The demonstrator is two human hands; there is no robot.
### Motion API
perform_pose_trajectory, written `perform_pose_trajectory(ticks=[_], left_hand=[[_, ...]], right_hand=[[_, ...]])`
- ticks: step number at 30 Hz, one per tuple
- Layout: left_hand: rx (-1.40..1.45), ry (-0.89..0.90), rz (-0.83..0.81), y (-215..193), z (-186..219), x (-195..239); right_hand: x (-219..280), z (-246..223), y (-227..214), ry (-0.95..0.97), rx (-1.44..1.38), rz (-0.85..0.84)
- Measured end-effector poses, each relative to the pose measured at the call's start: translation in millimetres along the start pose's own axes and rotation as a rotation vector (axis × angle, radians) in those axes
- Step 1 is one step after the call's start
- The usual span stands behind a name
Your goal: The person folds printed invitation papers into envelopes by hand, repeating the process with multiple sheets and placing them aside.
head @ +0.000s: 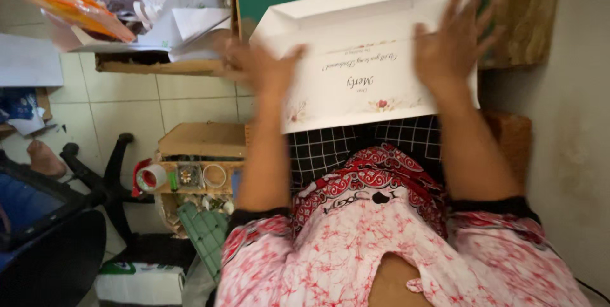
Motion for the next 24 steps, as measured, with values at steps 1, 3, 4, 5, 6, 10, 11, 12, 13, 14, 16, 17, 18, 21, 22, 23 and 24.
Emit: perform_pose_trajectory(ticks=[1, 3, 4, 5, 6, 10, 11, 12, 13, 14, 16, 17, 18, 21, 22, 23, 24], left_hand=[[0.126, -0.023, 0.039, -17.8, -17.6, -11.9], [-0.142, -0.134, 0.059, -46.3, -54.7, -27.4], [-0.146, -0.127, 0.062, -46.0, -56.6, -26.3], [-0.163, -0.088, 0.063, -44.4, -55.2, -24.8], [-0.175, -0.054, 0.072, -45.3, -51.7, -26.9], [0.053, 0.375, 0.310, -43.7, -7.5, -23.7], [0.137, 0.542, 0.342, -39.7, 9.1, -14.2], [0.217, 0.649, 0.285, -29.5, 24.0, -9.4], [0.298, 0.755, 0.228, -20.3, 40.9, -6.7], [0.297, 0.754, 0.226, -14.2, 49.4, -9.4], [0.014, 1.250, 0.310, -2.3, 87.1, 14.1], [0.017, 1.263, 0.317, -4.0, 91.1, 15.0], [0.016, 1.251, 0.321, -5.1, 89.8, 20.3], [-0.042, 1.152, 0.307, 1.8, 91.6, 39.8], [-0.107, 1.058, 0.297, 6.7, 89.9, 46.1], [-0.110, 1.052, 0.290, 7.7, 90.6, 57.1], [-0.141, 1.016, 0.343, 5.1, 93.5, 62.2]], right_hand=[[-2.8, 6.9, -11.7, -0.080, -0.011, 0.042], [-8.4, 13.5, -18.8, -0.162, -0.027, 0.081], [-10.4, 17.3, -20.1, -0.164, -0.056, 0.126], [-11.2, 22.0, -22.0, -0.165, -0.084, 0.170], [-15.4, 26.2, -24.4, -0.169, -0.092, 0.179], [-27.9, 52.5, -35.2, -0.295, -0.154, 0.329], [-27.7, 49.2, -42.8, -0.438, -0.120, 0.487], [-34.8, 56.5, -41.9, -0.439, -0.116, 0.484], [-37.9, 60.1, -55.3, -0.537, -0.073, 0.615], [-42.0, 60.4, -59.2, -0.585, -0.054, 0.680], [-64.6, 65.4, -63.4, -0.551, -0.127, 0.601], [-73.5, 66.9, -65.1, -0.509, -0.174, 0.534], [-79.2, 68.1, -65.2, -0.463, -0.219, 0.460], [-64.9, 52.9, -74.7, -0.578, -0.089, 0.526], [-59.5, 47.7, -71.8, -0.621, -0.050, 0.541], [-56.6, 44.5, -66.4, -0.665, -0.011, 0.556], [-63.4, 47.4, -62.9, -0.669, -0.012, 0.556]])
Point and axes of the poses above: each hand's wrist, its own x-axis away from the middle knuckle, its own y-axis out of the palm, z = x × y, the point moved 8 cm from there along -x, towards the middle knuckle, and after that the axes turned 13 degrees about z, right-handed, at the moved point
